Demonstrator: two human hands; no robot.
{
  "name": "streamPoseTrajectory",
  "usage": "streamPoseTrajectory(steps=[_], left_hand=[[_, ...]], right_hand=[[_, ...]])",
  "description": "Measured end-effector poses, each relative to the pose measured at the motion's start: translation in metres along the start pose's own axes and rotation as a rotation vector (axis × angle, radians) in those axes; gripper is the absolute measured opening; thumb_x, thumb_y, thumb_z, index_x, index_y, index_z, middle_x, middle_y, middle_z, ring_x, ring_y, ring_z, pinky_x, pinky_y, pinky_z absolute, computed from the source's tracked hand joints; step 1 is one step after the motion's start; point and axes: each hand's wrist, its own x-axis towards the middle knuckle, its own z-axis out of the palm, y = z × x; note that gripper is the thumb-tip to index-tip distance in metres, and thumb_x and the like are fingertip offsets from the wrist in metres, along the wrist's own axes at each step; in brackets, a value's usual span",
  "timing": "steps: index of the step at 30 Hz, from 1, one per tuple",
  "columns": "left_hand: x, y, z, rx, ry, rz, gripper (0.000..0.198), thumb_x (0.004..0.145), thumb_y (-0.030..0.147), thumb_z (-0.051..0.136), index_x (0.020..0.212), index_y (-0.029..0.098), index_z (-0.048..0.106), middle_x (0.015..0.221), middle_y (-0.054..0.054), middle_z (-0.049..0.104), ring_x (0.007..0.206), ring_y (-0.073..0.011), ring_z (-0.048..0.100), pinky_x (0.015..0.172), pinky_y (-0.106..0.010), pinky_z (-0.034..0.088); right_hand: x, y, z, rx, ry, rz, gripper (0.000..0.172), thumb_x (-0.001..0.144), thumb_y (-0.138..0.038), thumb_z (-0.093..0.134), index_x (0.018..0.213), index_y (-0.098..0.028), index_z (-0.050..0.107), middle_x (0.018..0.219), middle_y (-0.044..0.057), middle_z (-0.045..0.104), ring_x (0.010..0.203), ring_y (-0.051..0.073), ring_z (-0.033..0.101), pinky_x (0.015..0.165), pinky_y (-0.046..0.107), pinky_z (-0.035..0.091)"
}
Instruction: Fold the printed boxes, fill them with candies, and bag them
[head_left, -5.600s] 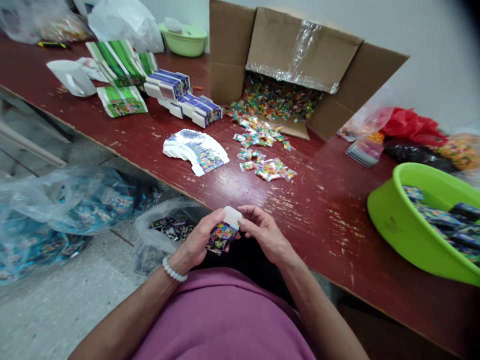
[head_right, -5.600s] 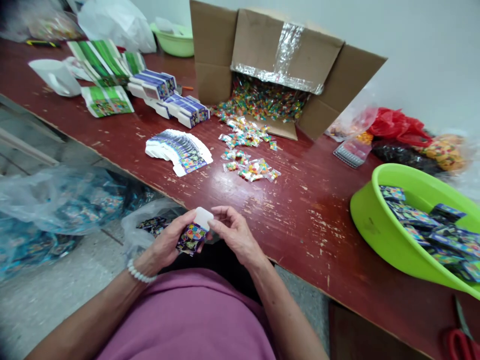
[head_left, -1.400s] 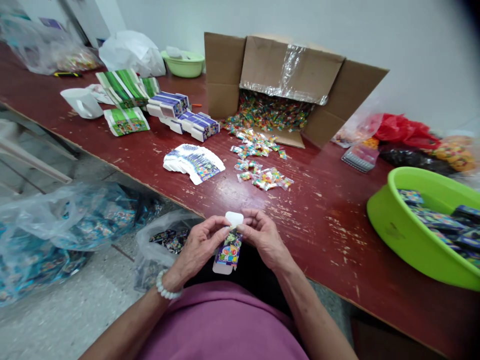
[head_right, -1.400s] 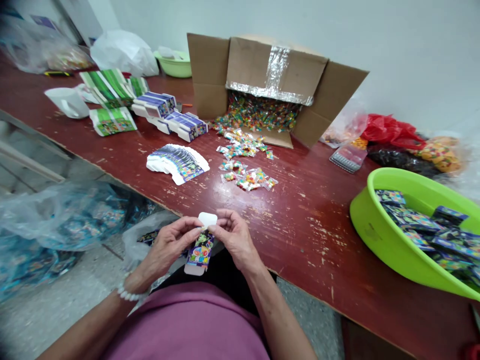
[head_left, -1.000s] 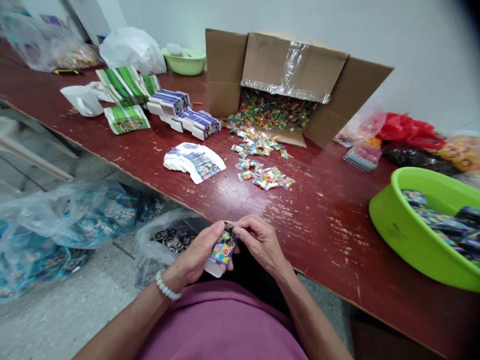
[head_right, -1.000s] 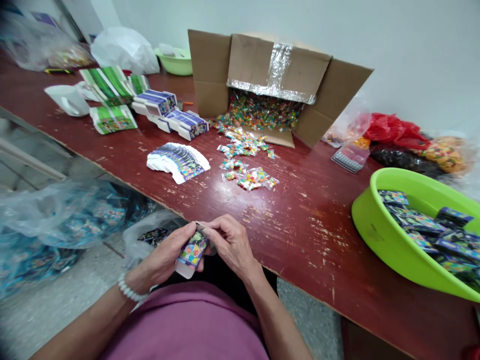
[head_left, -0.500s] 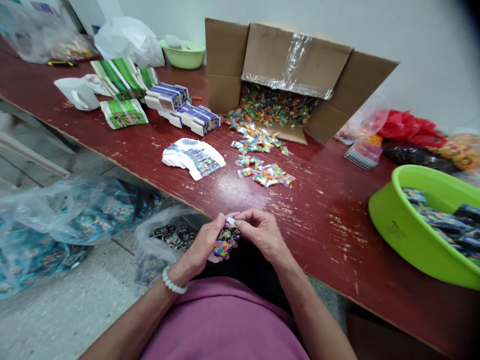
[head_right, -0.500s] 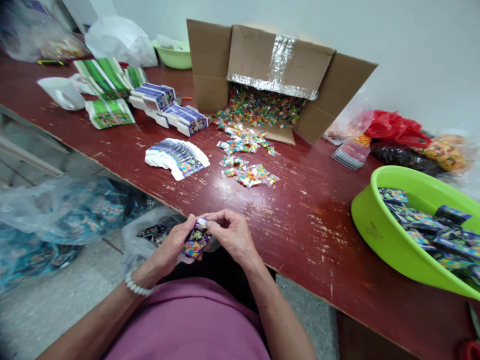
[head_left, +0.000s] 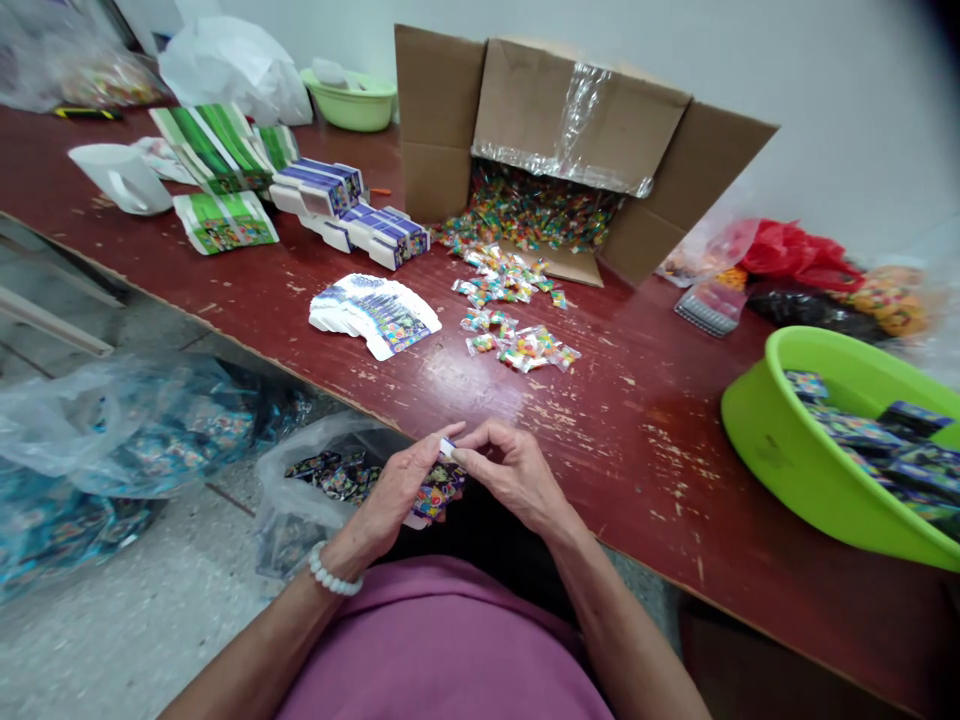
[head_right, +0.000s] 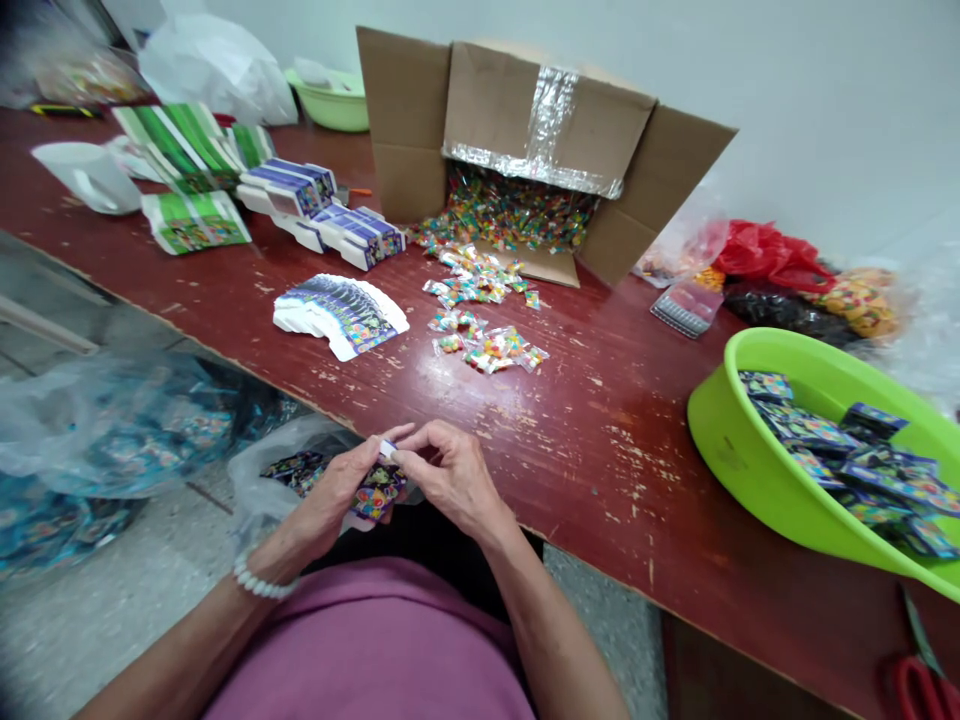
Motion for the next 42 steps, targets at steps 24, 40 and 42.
streamPoseTrajectory(steps=[24, 40, 42], left_hand=[[-0.019, -0.045, -0.030, -0.184, 0.013, -0.187, 0.037, 0.069, 0.038, 0.083, 0.095, 0.018, 0.065, 0.074, 0.002, 0.060, 0.065, -0.0130, 0.055, 0.062, -0.024, 0.043], [-0.014, -0.016, -0.091, 0.631, -0.375, -0.210, 0.019, 0.071, 0.027, 0.068, 0.083, 0.021, 0.054, 0.071, 0.005, 0.056, 0.059, -0.0130, 0.052, 0.049, -0.020, 0.031], [-0.015, -0.017, -0.091, 0.417, -0.332, -0.244, 0.028, 0.080, 0.040, 0.067, 0.090, 0.022, 0.048, 0.077, 0.004, 0.058, 0.057, -0.0123, 0.057, 0.047, -0.019, 0.031]], right_hand=[[0.051, 0.048, -0.063, -1.067, 0.219, -0.249, 0.029, 0.096, -0.031, 0.052, 0.119, -0.028, 0.070, 0.125, 0.007, 0.071, 0.110, 0.031, 0.052, 0.093, 0.048, 0.037], [0.049, 0.045, -0.053, -0.860, 0.303, -0.049, 0.023, 0.081, -0.044, 0.069, 0.084, -0.021, 0.064, 0.086, 0.006, 0.063, 0.083, 0.024, 0.057, 0.075, 0.035, 0.042], [0.042, 0.042, -0.049, -0.566, 0.272, -0.042, 0.021, 0.083, -0.042, 0.066, 0.083, -0.021, 0.063, 0.080, 0.003, 0.065, 0.076, 0.020, 0.059, 0.073, 0.032, 0.043]])
